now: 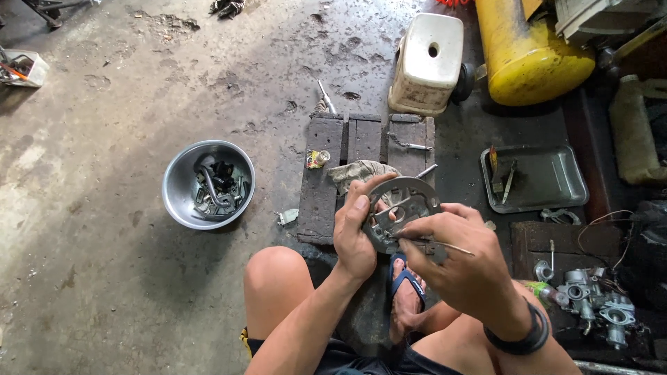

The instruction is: A person uses a small metal pick to scrape and clean debris from a circular motorcycle component.

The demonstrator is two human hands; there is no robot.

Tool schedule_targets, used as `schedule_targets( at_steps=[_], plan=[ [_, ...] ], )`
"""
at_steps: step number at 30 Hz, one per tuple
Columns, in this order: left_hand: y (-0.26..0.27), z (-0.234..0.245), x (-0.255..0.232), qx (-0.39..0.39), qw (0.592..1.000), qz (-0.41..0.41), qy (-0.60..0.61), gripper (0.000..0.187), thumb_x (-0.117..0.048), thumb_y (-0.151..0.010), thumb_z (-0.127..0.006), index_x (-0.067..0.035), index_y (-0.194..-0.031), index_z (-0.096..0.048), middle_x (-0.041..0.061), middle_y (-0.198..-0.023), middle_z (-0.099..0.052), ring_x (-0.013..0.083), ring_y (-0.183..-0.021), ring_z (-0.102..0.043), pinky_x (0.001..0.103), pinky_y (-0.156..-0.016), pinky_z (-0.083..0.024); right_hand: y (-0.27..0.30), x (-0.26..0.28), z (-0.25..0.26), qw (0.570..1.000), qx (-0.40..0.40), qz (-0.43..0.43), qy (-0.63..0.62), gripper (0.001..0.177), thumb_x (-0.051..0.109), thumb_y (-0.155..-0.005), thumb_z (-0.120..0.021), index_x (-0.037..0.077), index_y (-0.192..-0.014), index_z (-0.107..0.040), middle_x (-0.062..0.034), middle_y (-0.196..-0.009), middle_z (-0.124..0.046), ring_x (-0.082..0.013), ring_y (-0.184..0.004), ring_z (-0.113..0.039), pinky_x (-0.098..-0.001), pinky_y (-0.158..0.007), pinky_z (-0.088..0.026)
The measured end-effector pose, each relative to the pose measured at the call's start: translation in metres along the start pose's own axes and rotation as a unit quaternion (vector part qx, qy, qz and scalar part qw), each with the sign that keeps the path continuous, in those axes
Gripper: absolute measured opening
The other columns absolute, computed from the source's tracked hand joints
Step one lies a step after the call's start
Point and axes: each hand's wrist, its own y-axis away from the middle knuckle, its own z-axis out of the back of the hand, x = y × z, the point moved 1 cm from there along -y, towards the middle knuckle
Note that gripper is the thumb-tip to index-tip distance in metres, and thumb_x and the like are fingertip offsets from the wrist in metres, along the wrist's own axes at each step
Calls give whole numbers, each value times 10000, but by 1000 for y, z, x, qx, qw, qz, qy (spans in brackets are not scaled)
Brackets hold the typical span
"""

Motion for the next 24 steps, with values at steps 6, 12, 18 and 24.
schedule_targets(
  at_steps=[6, 12, 18, 24],
  plan=[
    [3, -2, -5, -7, 992, -63, -110, 481, -233, -1024, -330, 4, -1330, -615, 61, -1068, -480, 132, -912, -477, 279, -876, -393, -2, 8, -8, 1000, -14, 2, 12, 133, 70, -711, -816, 80, -831, -760, 36, -810, -770, -120, -658, -673, -430, -1005, -481],
    [10, -6, -11, -5, 976, -126, -177, 466, -196, -1012, -325, 11, -1306, -622, 62, -1015, -458, 161, -893, -439, 303, -856, -392, -3, 10, -11, 999, -14, 20, 46, 129, 59, -712, -815, 86, -810, -736, 36, -749, -736, -129, -623, -646, -446, -995, -496],
    [11, -6, -13, -18, 977, -139, -160, 497, -270, -1021, -314, 13, -1315, -598, 80, -1051, -461, 176, -932, -453, 325, -886, -397, -2, 21, -8, 997, -68, 46, 12, 182, -10, -681, -820, 78, -761, -683, 8, -782, -760, -114, -639, -655, -482, -1038, -448],
    [15, 0, -12, -30, 963, -178, -199, 496, -292, -1012, -319, -3, -1305, -594, 97, -1066, -477, 192, -933, -460, 343, -893, -421, -1, 24, -10, 996, -5, 58, 62, 128, 80, -734, -796, 105, -772, -677, 42, -821, -758, -131, -697, -664, -489, -1009, -410]
  ],
)
